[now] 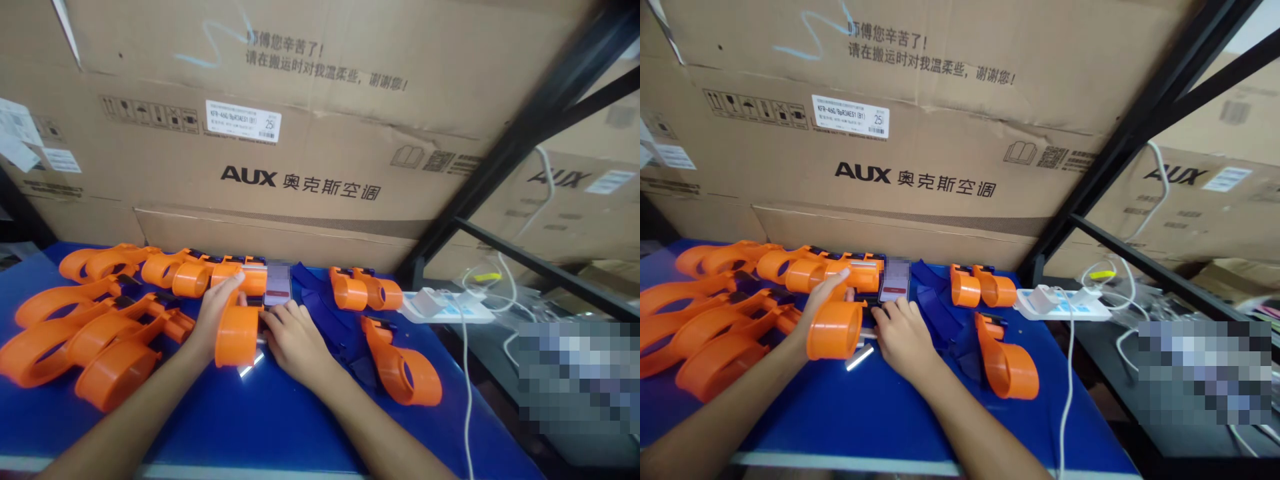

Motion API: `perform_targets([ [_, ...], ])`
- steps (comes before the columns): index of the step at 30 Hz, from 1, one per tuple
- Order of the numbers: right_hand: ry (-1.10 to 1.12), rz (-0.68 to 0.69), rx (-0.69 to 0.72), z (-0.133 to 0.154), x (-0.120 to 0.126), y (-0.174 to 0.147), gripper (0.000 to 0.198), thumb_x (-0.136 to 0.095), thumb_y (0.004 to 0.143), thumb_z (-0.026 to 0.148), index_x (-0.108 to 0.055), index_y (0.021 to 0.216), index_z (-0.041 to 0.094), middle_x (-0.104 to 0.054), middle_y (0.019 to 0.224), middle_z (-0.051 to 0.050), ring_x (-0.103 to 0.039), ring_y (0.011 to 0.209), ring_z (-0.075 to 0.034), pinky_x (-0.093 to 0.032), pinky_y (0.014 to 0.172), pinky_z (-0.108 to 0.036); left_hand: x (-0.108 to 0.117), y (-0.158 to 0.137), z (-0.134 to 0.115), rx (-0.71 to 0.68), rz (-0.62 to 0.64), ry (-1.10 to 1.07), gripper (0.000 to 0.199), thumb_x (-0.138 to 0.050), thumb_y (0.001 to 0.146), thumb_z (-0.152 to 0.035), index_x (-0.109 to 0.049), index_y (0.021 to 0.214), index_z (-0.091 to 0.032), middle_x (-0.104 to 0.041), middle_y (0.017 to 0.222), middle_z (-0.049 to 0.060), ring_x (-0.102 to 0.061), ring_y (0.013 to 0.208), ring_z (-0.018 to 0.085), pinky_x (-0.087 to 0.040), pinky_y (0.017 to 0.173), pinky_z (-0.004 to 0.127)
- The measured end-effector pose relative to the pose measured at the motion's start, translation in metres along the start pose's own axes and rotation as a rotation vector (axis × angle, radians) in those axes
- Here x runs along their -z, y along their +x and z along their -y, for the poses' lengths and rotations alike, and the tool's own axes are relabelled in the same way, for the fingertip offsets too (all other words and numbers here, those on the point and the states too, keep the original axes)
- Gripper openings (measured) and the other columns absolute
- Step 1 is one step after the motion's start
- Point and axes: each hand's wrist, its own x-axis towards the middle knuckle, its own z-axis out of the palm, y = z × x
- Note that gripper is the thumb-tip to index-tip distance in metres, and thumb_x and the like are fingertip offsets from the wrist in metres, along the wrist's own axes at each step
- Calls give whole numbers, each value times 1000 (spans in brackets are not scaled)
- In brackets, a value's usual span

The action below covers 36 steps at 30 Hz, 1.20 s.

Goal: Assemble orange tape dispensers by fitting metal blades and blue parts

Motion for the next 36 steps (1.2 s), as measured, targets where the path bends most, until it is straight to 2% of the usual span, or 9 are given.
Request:
perform_targets([
  [4, -29, -12, -41, 1, -5, 2, 17, -57, 99, 28, -69, 108, 20, -68, 101, -11, -52, 100, -27, -37, 77, -38, -5, -5, 1, 30, 42, 29, 44, -75, 75, -56, -58, 61, -18, -53, 51, -2, -49, 41, 11, -41, 42, 23],
  [10, 19, -112, -95, -2, 4, -3, 9, -60, 92, 20, -67, 98, 20, -70, 98, -10, -54, 93, -26, -38, 76, -38, -6, -10, -1, 9, 51, 61, 45, -74, 77, -57, -59, 59, -18, -51, 51, -2, -48, 41, 10, -40, 42, 23],
  [12, 101, -220, -137, -9, 14, -6, 12, -60, 91, 20, -67, 100, 20, -70, 99, -10, -55, 91, -27, -41, 77, -39, -5, -10, -2, 16, 44, 70, 46, -73, 78, -58, -60, 60, -18, -51, 51, -2, -48, 40, 11, -41, 42, 23],
  [16, 325, -523, -237, -23, 35, -10, 12, -59, 94, 25, -67, 103, 22, -71, 98, -8, -59, 93, -27, -47, 83, -40, -3, -6, -2, 6, 33, 91, 47, -72, 78, -59, -60, 59, -18, -52, 52, -2, -48, 41, 11, -38, 42, 23],
  [19, 442, -646, -295, -27, 44, -10, 15, -61, 95, 28, -68, 107, 24, -72, 101, -7, -62, 93, -26, -50, 83, -41, -6, -6, 5, -17, 101, 103, 45, -74, 78, -58, -61, 61, -18, -52, 53, -2, -46, 44, 10, -35, 43, 22],
  [22, 487, -653, -290, -25, 46, -10, 16, -62, 95, 28, -69, 109, 25, -73, 103, -7, -64, 95, -26, -51, 84, -41, -9, -9, 17, -28, 158, 147, 42, -75, 78, -56, -64, 67, -18, -55, 56, -1, -46, 46, 10, -34, 46, 21],
  [26, 468, -634, -195, -21, 43, -10, 15, -63, 96, 24, -70, 109, 25, -74, 107, -7, -66, 100, -26, -52, 90, -43, -11, -14, 26, -41, 201, 193, 36, -74, 81, -54, -68, 84, -18, -63, 65, 0, -47, 48, 9, -33, 47, 21],
  [29, 426, -622, -127, -19, 39, -10, 17, -64, 96, 21, -70, 112, 24, -75, 109, -7, -66, 101, -25, -53, 93, -44, -13, -18, 26, -51, 259, 211, 36, -72, 84, -53, -67, 96, -19, -64, 69, 0, -52, 53, 11, -37, 50, 21],
  [36, 422, -633, -45, -18, 30, -9, 20, -63, 96, 16, -69, 113, 23, -74, 113, -8, -66, 106, -25, -54, 94, -46, -14, -24, 22, -49, 324, 212, 34, -69, 88, -51, -66, 101, -19, -62, 72, -1, -54, 57, 12, -40, 54, 22],
])
